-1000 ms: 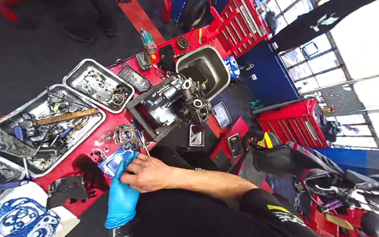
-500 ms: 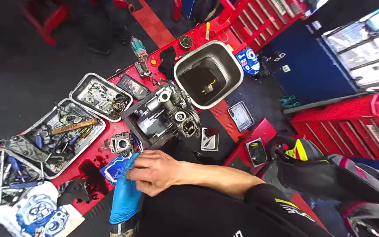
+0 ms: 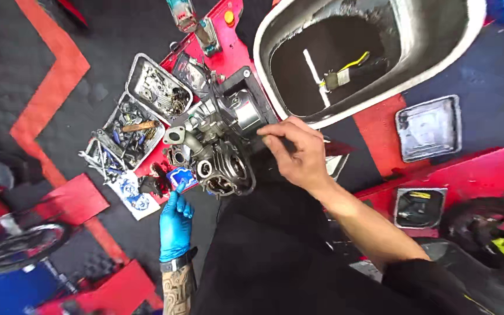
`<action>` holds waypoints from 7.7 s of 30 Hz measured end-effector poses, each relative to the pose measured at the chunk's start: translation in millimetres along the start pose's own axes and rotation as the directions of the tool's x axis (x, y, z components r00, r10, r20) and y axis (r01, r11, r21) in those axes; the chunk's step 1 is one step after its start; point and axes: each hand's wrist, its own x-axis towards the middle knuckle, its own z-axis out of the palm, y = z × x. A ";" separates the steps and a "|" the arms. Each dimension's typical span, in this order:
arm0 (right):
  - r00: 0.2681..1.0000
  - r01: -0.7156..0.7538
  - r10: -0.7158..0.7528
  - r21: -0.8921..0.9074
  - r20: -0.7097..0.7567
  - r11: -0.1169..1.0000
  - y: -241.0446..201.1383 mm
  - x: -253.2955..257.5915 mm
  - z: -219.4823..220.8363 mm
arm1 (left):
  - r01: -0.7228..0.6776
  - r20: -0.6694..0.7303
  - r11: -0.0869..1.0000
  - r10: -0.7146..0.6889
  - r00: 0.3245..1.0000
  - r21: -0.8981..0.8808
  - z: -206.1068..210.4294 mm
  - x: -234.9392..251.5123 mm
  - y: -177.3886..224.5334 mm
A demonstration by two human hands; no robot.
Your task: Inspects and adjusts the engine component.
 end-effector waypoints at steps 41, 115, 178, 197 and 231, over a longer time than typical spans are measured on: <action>0.989 0.121 -0.133 0.175 0.063 0.977 66.6 -55.4 73.8 | 0.063 -0.182 0.991 -0.040 0.982 0.121 18.7 -17.1 -2.4; 0.872 0.369 -0.393 0.135 0.290 0.919 76.2 -29.0 61.4 | 0.080 -0.086 0.994 -0.074 0.994 0.076 49.2 -18.0 -21.2; 0.863 0.359 -0.398 0.176 0.311 0.916 81.5 -27.1 59.1 | 0.078 -0.086 0.996 -0.082 0.993 -0.052 49.2 -22.7 -29.1; 0.783 0.521 -0.511 0.074 0.353 0.850 81.7 -23.1 59.3 | 0.088 -0.058 0.996 -0.089 0.994 -0.010 60.5 -16.7 -27.1; 0.882 0.385 -0.405 0.128 0.242 0.914 82.1 -33.6 70.2 | 0.066 -0.107 0.997 -0.070 0.992 -0.039 51.3 -24.4 -31.2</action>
